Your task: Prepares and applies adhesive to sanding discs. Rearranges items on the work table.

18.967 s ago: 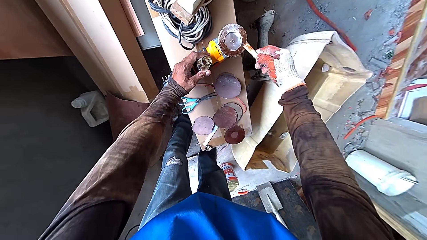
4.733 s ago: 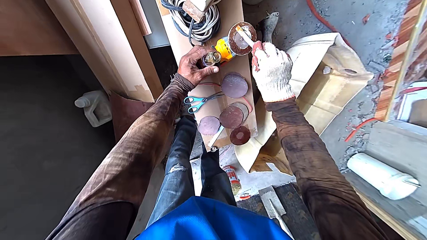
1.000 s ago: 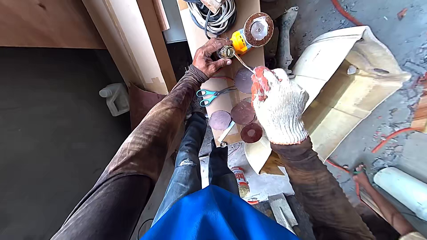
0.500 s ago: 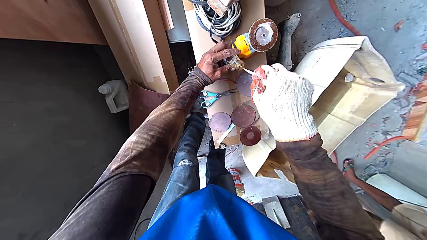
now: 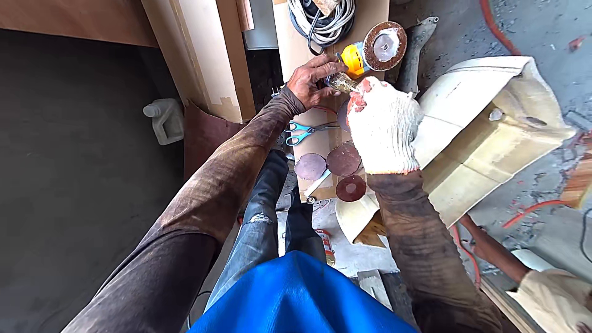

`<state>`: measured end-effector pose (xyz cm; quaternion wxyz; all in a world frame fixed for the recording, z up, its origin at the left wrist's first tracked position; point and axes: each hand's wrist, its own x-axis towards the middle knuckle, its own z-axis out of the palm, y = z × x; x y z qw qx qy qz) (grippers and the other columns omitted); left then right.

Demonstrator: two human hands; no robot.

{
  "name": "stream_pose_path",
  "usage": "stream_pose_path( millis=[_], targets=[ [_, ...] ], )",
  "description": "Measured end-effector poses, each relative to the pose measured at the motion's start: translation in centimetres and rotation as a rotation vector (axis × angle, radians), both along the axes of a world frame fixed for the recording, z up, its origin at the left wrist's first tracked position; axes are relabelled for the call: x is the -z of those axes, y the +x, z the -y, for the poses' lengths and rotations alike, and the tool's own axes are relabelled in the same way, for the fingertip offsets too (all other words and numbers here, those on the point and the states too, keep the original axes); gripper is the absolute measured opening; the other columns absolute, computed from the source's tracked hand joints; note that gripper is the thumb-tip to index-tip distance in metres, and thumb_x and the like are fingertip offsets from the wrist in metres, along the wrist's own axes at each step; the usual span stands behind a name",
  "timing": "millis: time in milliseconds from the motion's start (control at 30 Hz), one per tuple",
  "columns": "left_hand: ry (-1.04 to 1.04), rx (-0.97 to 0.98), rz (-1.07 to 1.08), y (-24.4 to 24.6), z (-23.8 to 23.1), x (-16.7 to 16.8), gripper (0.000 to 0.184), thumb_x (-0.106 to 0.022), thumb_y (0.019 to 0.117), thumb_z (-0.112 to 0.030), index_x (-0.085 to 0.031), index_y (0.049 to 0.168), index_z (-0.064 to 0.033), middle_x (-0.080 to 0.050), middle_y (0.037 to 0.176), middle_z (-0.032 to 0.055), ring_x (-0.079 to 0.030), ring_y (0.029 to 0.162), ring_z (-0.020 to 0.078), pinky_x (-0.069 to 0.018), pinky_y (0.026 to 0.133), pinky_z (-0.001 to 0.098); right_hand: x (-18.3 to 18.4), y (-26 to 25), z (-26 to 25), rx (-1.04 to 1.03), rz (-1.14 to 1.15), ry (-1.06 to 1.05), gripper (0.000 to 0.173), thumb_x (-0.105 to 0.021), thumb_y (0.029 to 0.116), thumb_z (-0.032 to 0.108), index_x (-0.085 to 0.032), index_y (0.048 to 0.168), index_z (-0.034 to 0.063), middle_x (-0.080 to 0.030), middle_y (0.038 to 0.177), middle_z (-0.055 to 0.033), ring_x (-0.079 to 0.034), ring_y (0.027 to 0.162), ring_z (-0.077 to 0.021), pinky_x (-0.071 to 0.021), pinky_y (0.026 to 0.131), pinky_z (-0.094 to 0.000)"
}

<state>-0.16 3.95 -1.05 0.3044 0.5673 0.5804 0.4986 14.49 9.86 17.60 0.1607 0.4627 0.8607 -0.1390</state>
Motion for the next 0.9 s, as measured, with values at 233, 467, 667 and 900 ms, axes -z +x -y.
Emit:
stream_pose_path(
  millis=[233,467,667,900],
  targets=[
    [0.007,-0.013,0.049,-0.3,-0.1,0.1,0.044,-0.082,0.0864,-0.022,-0.072,0.124,-0.0027,-0.067,0.129,0.0179,-0.066,0.119,0.0223,-0.0548,0.103,0.0355,-2.1,3.0,-1.8,0.079,-0.192,-0.05,0.026,-0.058,0.1002,0.033,-0.071,0.099,0.0115,-0.071,0.088,-0.0117,-0.07,0.085,-0.0302,-0.0533,0.07,-0.0568],
    [0.027,-0.014,0.036,-0.4,-0.2,0.2,0.045,-0.083,0.0851,-0.023,-0.072,0.123,-0.002,-0.067,0.127,0.0185,-0.065,0.119,0.0236,-0.0542,0.103,0.0362,-0.7,6.9,0.1,0.577,-0.658,-0.38,0.013,-0.066,0.0996,0.026,-0.072,0.104,0.0153,-0.068,0.077,0.0036,-0.06,0.054,-0.0074,-0.0528,0.047,-0.0253],
    [0.004,-0.007,0.038,-0.3,-0.2,0.0,0.045,-0.083,0.0856,-0.023,-0.072,0.124,-0.0036,-0.067,0.129,0.0168,-0.066,0.118,0.0218,-0.0555,0.101,0.0353,1.6,9.4,1.3,0.937,-0.957,-0.606,0.007,-0.062,0.1009,0.016,-0.067,0.104,0.011,-0.066,0.072,0.0014,-0.056,0.048,-0.006,-0.0484,0.041,-0.0201],
    [-0.004,-0.024,0.043,-0.1,-0.1,-0.1,0.046,-0.083,0.0855,-0.026,-0.072,0.124,-0.0027,-0.067,0.128,0.0168,-0.066,0.118,0.0217,-0.0558,0.101,0.0366,8.1,10.9,3.9,0.79,-0.842,-0.803,0.031,-0.063,0.1012,0.042,-0.067,0.123,0.0202,-0.074,0.102,-0.0021,-0.071,0.081,-0.0159,-0.061,0.07,-0.0323]
  ],
)
